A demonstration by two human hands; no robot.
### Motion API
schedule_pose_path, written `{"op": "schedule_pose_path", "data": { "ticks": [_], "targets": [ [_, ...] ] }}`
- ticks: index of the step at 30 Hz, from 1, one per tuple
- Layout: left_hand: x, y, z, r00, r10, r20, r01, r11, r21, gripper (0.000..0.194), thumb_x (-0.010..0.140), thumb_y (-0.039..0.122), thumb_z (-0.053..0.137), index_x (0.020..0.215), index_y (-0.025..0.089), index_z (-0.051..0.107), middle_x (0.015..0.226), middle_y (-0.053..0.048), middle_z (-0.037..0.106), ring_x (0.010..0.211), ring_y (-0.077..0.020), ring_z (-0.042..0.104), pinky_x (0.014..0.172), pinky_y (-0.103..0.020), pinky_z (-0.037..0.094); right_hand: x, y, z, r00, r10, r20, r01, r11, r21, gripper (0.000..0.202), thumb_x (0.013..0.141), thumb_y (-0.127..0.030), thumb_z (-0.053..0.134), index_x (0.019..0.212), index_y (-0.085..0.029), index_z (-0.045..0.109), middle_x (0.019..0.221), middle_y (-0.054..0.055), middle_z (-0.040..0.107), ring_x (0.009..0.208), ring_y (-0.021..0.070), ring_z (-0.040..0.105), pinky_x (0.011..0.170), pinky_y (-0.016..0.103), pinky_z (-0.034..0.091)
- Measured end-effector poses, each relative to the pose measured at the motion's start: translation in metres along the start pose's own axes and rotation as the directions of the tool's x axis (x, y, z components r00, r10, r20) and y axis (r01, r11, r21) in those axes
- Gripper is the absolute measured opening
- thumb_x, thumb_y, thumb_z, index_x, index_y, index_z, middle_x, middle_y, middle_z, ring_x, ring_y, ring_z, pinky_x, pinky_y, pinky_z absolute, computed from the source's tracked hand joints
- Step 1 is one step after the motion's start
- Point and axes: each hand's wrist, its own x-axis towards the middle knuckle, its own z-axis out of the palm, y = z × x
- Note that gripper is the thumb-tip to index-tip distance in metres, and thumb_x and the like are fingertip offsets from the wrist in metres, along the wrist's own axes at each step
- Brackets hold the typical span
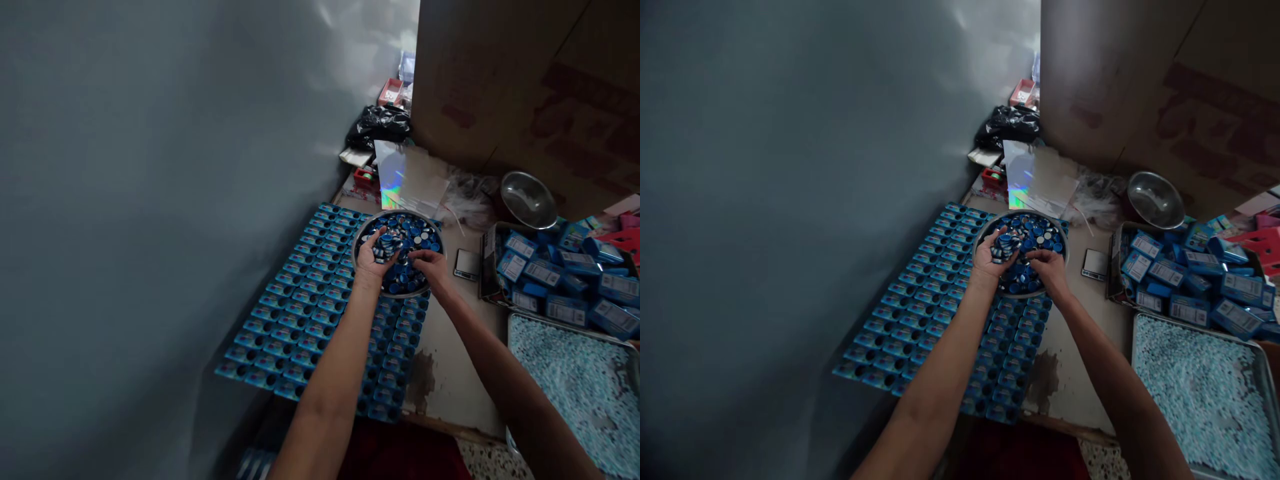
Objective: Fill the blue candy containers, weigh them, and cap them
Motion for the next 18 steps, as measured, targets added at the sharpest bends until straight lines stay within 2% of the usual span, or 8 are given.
{"op": "schedule_pose_path", "data": {
  "ticks": [3, 5, 7, 9, 10, 12, 15, 18],
  "targets": [
    [-0.001, -0.001, -0.004, 0.997, -0.042, 0.068, 0.042, 0.999, -0.01, 0.029, 0.106, 0.036, 0.055, 0.126, 0.02, 0.07, 0.095, -0.007, 0.08, 0.088, -0.0223, 0.079, 0.081, -0.042, 0.068, 0.004, 0.017, -0.006, 0.999, 0.046, 0.005, -0.042, 0.95, -0.31, 0.035, 0.074, -0.024, 0.063, 0.102, -0.017, 0.084, 0.076, 0.001, 0.076, 0.072, 0.0196, 0.068, 0.07, 0.029, 0.051],
    [0.0, -0.004, -0.007, 0.992, -0.068, 0.108, 0.073, 0.996, -0.043, 0.032, 0.108, 0.04, 0.052, 0.126, 0.02, 0.069, 0.098, -0.008, 0.08, 0.092, -0.0229, 0.079, 0.087, -0.047, 0.067, 0.009, 0.017, -0.007, 0.999, 0.011, 0.036, 0.012, 0.806, -0.592, 0.038, 0.079, -0.02, 0.064, 0.111, -0.019, 0.083, 0.087, 0.005, 0.08, 0.085, 0.0236, 0.073, 0.077, 0.031, 0.052],
    [0.002, -0.008, -0.01, 0.989, -0.1, 0.113, 0.108, 0.992, -0.069, 0.034, 0.108, 0.041, 0.05, 0.125, 0.019, 0.07, 0.099, -0.009, 0.079, 0.097, -0.024, 0.078, 0.092, -0.05, 0.066, 0.014, 0.011, -0.007, 0.996, -0.007, 0.085, 0.072, 0.61, -0.789, 0.038, 0.085, -0.017, 0.064, 0.119, -0.02, 0.081, 0.104, 0.011, 0.082, 0.1, 0.0277, 0.075, 0.085, 0.034, 0.053],
    [0.003, -0.013, -0.011, 0.985, -0.138, 0.105, 0.146, 0.987, -0.071, 0.033, 0.108, 0.041, 0.05, 0.123, 0.019, 0.07, 0.1, -0.01, 0.08, 0.105, -0.0264, 0.078, 0.093, -0.051, 0.066, 0.02, 0.004, -0.008, 0.99, 0.004, 0.138, 0.121, 0.46, -0.88, 0.034, 0.093, -0.018, 0.061, 0.122, -0.019, 0.079, 0.113, 0.015, 0.081, 0.108, 0.0306, 0.074, 0.092, 0.038, 0.053],
    [0.003, -0.015, -0.011, 0.982, -0.155, 0.109, 0.163, 0.984, -0.069, 0.032, 0.108, 0.04, 0.05, 0.122, 0.019, 0.07, 0.102, -0.01, 0.08, 0.108, -0.0276, 0.078, 0.094, -0.051, 0.066, 0.023, 0.001, -0.008, 0.987, 0.015, 0.16, 0.139, 0.416, -0.898, 0.031, 0.096, -0.02, 0.059, 0.121, -0.019, 0.078, 0.114, 0.017, 0.08, 0.109, 0.0318, 0.074, 0.094, 0.039, 0.053],
    [0.001, -0.018, -0.008, 0.977, -0.177, 0.12, 0.186, 0.98, -0.068, 0.03, 0.108, 0.04, 0.052, 0.12, 0.02, 0.071, 0.105, -0.011, 0.08, 0.11, -0.0285, 0.077, 0.094, -0.053, 0.065, 0.028, -0.001, -0.011, 0.981, 0.027, 0.191, 0.166, 0.388, -0.907, 0.027, 0.101, -0.025, 0.056, 0.114, -0.018, 0.079, 0.113, 0.019, 0.079, 0.109, 0.034, 0.074, 0.096, 0.043, 0.053],
    [-0.004, -0.02, -0.001, 0.985, -0.159, 0.073, 0.164, 0.984, -0.068, 0.023, 0.106, 0.035, 0.056, 0.115, 0.02, 0.071, 0.101, -0.008, 0.08, 0.102, -0.0267, 0.078, 0.093, -0.053, 0.066, 0.033, 0.0, -0.017, 0.974, 0.012, 0.225, 0.201, 0.407, -0.891, 0.026, 0.103, -0.024, 0.055, 0.106, -0.017, 0.08, 0.114, 0.02, 0.078, 0.109, 0.0346, 0.072, 0.096, 0.044, 0.053],
    [-0.007, -0.015, 0.004, 0.993, -0.114, -0.007, 0.114, 0.992, -0.052, 0.014, 0.102, 0.028, 0.065, 0.113, 0.021, 0.071, 0.099, -0.007, 0.08, 0.097, -0.0259, 0.078, 0.089, -0.051, 0.067, 0.035, 0.003, -0.025, 0.954, -0.039, 0.297, 0.281, 0.454, -0.845, 0.024, 0.101, -0.021, 0.06, 0.112, -0.019, 0.08, 0.113, 0.016, 0.078, 0.11, 0.0325, 0.071, 0.097, 0.041, 0.052]
  ]
}}
